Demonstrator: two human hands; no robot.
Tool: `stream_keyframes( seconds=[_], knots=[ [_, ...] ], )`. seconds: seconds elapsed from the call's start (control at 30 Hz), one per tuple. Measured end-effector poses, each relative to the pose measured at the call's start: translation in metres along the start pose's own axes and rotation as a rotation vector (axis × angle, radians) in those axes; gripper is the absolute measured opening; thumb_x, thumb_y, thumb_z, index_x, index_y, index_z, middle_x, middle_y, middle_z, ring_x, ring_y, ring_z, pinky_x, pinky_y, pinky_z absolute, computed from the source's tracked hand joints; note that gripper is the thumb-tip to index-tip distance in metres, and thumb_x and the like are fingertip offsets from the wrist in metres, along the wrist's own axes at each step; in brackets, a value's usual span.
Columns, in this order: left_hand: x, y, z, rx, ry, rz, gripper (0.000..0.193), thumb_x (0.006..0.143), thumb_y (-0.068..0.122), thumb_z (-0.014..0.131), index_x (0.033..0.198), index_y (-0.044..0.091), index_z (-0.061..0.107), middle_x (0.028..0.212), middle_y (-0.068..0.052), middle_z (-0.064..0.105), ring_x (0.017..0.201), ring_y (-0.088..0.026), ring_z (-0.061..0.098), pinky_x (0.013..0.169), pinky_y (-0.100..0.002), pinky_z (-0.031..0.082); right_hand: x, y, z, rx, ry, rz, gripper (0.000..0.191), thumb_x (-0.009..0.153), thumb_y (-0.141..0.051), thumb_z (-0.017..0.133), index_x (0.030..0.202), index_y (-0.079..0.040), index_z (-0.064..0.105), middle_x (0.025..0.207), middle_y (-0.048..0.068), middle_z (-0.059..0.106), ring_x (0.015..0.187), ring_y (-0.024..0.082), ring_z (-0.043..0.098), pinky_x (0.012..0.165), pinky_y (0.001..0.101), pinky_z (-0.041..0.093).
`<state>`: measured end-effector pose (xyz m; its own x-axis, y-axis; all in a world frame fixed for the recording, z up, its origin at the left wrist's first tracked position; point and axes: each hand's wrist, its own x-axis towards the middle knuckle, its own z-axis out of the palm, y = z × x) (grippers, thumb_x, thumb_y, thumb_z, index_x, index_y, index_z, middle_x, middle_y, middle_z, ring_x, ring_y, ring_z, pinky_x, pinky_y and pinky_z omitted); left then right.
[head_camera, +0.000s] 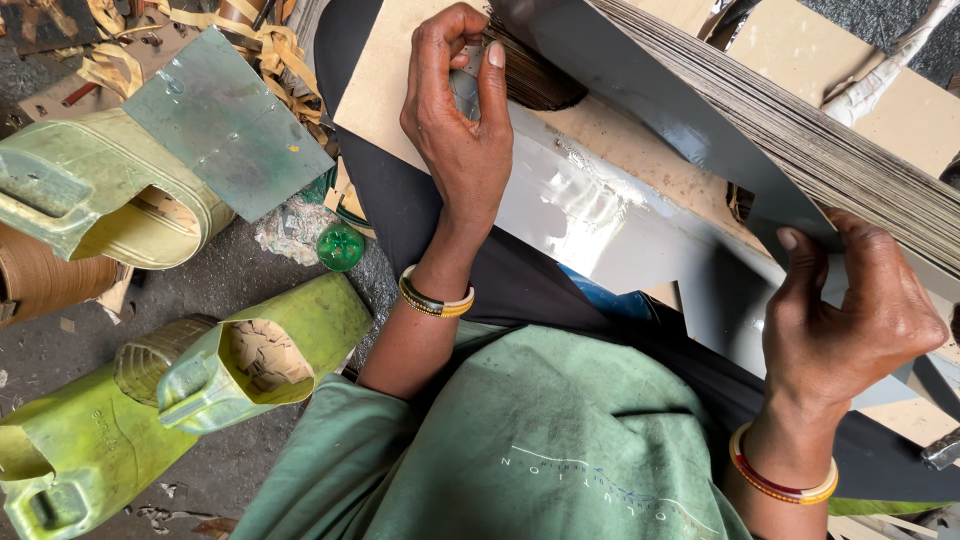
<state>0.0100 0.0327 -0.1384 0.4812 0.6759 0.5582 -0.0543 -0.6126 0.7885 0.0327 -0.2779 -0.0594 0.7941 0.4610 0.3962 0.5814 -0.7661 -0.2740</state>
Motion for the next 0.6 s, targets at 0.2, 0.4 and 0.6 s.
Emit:
stream_keyframes(
  seconds=[0.2, 0.4, 0.6],
  knots=[
    [-0.002, 0.006, -0.002, -0.021, 0.007, -0.017, 0.012, 0.106, 0.011, 0.068, 0.117, 0.011, 0.063, 0.104, 0.001, 0.069, 0.09, -0.012, 0.063, 0.086, -0.029, 0.052, -0.002, 0.003, 0.001, -0.061, 0.007, -0.043, 0.022, 0.091, 0.004, 0.079, 0.111, 0.001, 0.07, 0.1, 0.015, 0.073, 0.086, 0.028, 0.07, 0.075, 0.0322, 0.049],
    [-0.006, -0.004, -0.001, -0.03, 0.015, -0.021, 0.012, 0.105, 0.011, 0.068, 0.116, 0.011, 0.063, 0.104, 0.0, 0.069, 0.093, -0.012, 0.065, 0.089, -0.029, 0.052, -0.005, 0.01, 0.002, -0.19, 0.006, -0.113, 0.012, 0.103, -0.01, 0.069, 0.114, -0.004, 0.071, 0.101, 0.01, 0.072, 0.085, 0.025, 0.068, 0.076, 0.0319, 0.048],
    [-0.003, 0.008, 0.003, -0.311, 0.047, -0.145, 0.017, 0.104, 0.014, 0.074, 0.117, 0.011, 0.063, 0.106, -0.004, 0.07, 0.1, -0.016, 0.068, 0.096, -0.03, 0.054, -0.003, 0.008, -0.017, -0.242, -0.04, -0.159, 0.022, 0.108, -0.016, 0.065, 0.126, -0.007, 0.073, 0.092, 0.008, 0.066, 0.075, 0.024, 0.058, 0.071, 0.0328, 0.043]
  ],
)
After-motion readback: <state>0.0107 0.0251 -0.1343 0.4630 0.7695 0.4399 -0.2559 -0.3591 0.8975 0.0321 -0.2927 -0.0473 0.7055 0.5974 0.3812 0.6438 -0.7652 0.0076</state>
